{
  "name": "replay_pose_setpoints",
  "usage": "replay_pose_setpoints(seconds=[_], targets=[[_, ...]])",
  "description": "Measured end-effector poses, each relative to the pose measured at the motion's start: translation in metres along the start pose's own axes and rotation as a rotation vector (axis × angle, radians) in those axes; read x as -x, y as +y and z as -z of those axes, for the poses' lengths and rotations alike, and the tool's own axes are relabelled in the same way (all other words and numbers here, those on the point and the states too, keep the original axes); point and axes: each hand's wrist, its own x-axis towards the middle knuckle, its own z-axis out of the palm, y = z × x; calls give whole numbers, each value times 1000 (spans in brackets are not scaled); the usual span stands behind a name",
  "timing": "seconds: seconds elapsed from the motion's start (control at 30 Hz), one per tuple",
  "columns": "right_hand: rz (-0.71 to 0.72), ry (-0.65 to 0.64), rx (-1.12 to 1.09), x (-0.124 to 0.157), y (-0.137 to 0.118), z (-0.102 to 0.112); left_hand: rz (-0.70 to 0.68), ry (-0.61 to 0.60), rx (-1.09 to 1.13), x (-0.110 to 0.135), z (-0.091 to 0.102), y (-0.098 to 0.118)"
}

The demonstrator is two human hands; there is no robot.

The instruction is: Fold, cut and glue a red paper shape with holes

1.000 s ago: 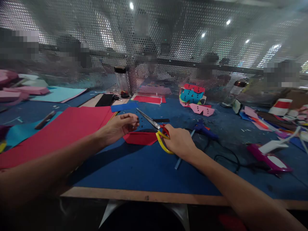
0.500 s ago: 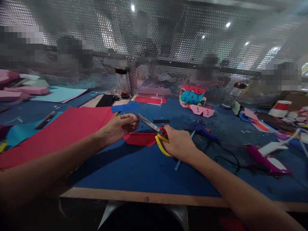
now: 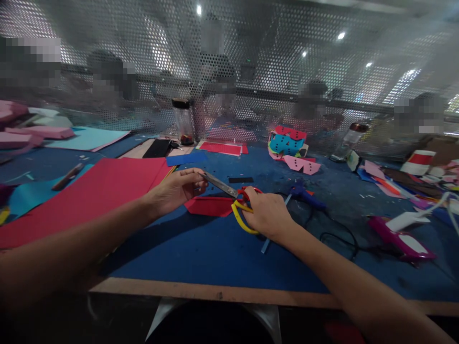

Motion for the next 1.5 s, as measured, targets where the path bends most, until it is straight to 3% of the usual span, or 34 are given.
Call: replay_pose_setpoints(seconds=[1.0,1.5], targets=[[-6,42,125,1,-1,-3,35,12,9,1,-2,1],[-2,-25,71,0,1,-4,36,7,-24,1,-1,2]])
